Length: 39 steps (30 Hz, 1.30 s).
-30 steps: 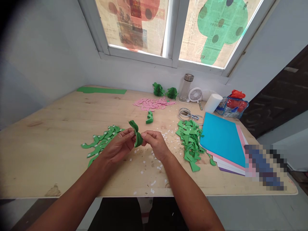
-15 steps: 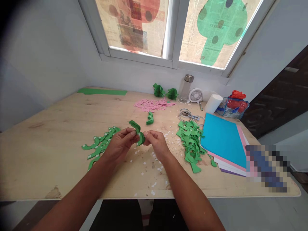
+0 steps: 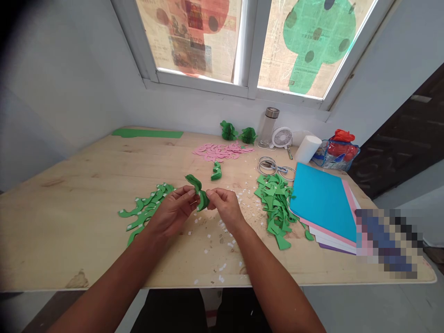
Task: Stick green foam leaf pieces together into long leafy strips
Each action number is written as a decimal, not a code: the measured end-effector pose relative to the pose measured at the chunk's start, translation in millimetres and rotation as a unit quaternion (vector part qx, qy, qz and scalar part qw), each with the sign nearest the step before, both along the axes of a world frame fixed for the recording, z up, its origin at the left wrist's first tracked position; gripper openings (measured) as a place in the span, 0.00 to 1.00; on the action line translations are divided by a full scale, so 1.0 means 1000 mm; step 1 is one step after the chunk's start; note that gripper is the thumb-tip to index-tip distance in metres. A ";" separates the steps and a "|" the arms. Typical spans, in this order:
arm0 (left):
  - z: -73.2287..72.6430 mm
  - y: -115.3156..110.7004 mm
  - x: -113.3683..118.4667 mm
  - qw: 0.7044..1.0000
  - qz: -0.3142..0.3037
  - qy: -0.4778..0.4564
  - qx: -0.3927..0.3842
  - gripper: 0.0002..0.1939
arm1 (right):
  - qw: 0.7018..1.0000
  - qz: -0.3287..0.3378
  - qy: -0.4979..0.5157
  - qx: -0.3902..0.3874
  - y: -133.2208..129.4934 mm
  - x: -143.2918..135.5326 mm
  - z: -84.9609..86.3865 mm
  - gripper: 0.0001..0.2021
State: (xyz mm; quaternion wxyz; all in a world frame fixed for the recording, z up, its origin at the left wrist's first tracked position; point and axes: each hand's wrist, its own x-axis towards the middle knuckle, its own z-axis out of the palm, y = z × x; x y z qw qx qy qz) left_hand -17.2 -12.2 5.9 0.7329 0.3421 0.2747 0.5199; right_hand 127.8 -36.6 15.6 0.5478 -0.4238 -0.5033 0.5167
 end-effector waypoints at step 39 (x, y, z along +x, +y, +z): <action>0.003 -0.007 -0.008 0.995 -0.104 -0.007 0.002 0.12 | 0.995 0.049 0.076 -0.032 0.000 0.000 0.001 0.14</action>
